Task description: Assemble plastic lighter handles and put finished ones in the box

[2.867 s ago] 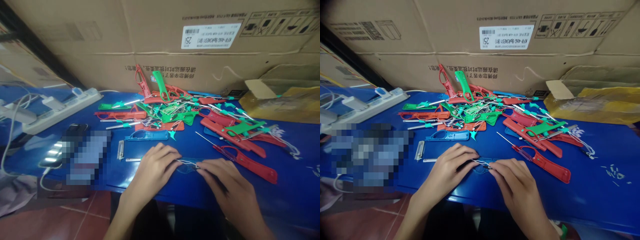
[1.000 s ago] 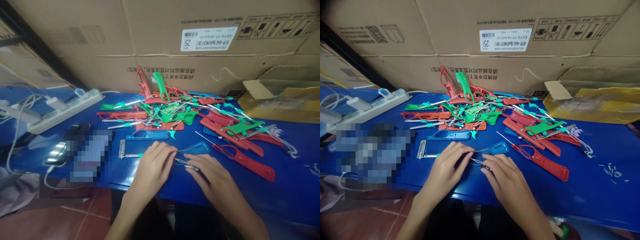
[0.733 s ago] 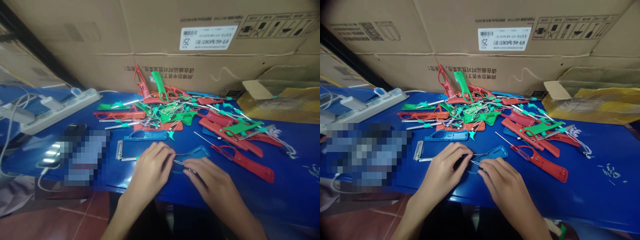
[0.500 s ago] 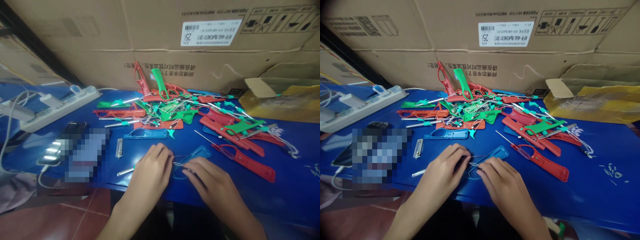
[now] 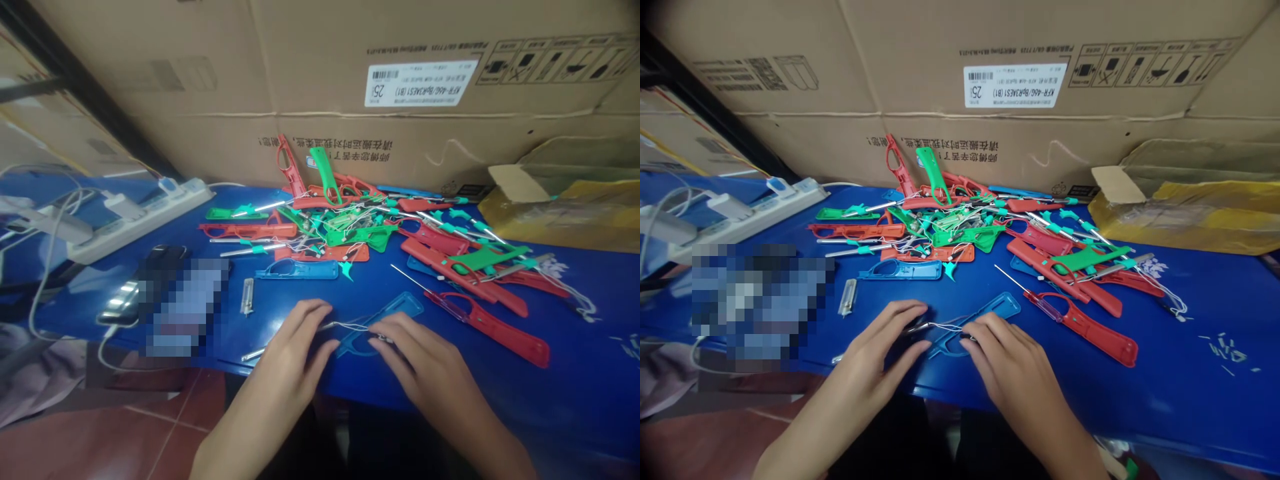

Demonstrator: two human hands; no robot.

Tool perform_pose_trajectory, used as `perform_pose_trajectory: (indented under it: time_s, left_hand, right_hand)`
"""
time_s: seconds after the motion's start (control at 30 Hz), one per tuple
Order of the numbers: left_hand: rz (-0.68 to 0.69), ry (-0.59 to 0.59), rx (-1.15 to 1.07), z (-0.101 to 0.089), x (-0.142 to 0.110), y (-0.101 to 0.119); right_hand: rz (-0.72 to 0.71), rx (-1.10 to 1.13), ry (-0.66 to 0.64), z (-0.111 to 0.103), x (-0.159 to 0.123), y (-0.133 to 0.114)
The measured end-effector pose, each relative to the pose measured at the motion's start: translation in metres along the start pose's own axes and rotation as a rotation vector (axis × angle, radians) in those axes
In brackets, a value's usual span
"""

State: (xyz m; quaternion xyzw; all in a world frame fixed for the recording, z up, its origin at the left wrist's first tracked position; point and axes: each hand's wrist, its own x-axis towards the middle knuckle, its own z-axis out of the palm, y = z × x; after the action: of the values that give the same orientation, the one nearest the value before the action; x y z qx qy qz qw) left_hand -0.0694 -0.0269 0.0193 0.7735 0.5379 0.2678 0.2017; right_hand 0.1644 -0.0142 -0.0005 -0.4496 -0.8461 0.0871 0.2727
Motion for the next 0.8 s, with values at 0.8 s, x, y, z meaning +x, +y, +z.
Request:
perform_pose_trajectory:
  time_s: [0.8]
  left_hand:
    - [-0.042,0.120,-0.125,0.012,-0.015,0.005]
  right_hand:
    - [-0.002,0.022,-0.048,0.006,-0.005,0.007]
